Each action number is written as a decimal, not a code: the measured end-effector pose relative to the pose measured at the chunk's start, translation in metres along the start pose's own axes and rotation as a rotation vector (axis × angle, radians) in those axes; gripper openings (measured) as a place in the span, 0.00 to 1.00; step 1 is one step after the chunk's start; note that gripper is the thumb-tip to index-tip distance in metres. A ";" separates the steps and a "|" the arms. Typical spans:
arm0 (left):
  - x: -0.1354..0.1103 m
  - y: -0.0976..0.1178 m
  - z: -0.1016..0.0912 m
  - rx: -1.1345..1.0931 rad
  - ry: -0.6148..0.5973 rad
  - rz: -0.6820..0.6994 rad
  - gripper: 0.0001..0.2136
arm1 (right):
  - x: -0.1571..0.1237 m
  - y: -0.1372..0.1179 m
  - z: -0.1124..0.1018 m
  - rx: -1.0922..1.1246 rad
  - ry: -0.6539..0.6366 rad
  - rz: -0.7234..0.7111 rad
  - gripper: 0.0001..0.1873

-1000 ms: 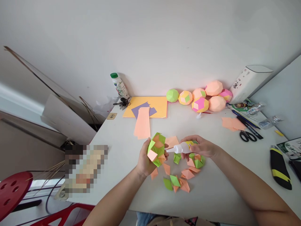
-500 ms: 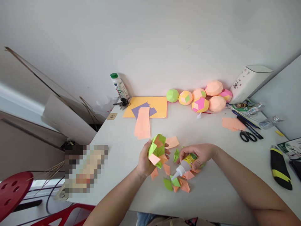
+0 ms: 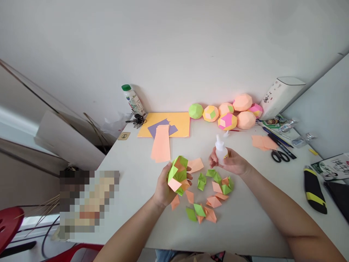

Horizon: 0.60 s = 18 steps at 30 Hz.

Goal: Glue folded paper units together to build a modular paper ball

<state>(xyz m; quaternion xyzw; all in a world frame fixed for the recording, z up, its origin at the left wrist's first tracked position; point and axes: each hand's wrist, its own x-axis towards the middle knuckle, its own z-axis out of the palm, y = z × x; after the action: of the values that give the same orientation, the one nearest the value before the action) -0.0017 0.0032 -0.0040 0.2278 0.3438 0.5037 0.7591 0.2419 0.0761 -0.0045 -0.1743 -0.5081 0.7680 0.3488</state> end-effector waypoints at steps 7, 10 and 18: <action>-0.001 -0.004 0.001 -0.013 -0.017 -0.094 0.20 | -0.009 -0.024 -0.001 -0.389 -0.233 0.446 0.14; -0.002 -0.006 0.002 -0.021 -0.020 -0.138 0.20 | -0.011 -0.028 0.000 -0.496 -0.304 0.515 0.15; -0.002 -0.006 0.006 -0.075 -0.035 -0.194 0.20 | -0.009 -0.023 0.004 -0.573 -0.414 0.569 0.16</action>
<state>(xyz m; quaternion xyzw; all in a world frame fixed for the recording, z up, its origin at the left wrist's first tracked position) 0.0054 -0.0012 -0.0037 0.1738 0.3319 0.4361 0.8182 0.2538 0.0722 0.0177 -0.2390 -0.6914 0.6802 -0.0475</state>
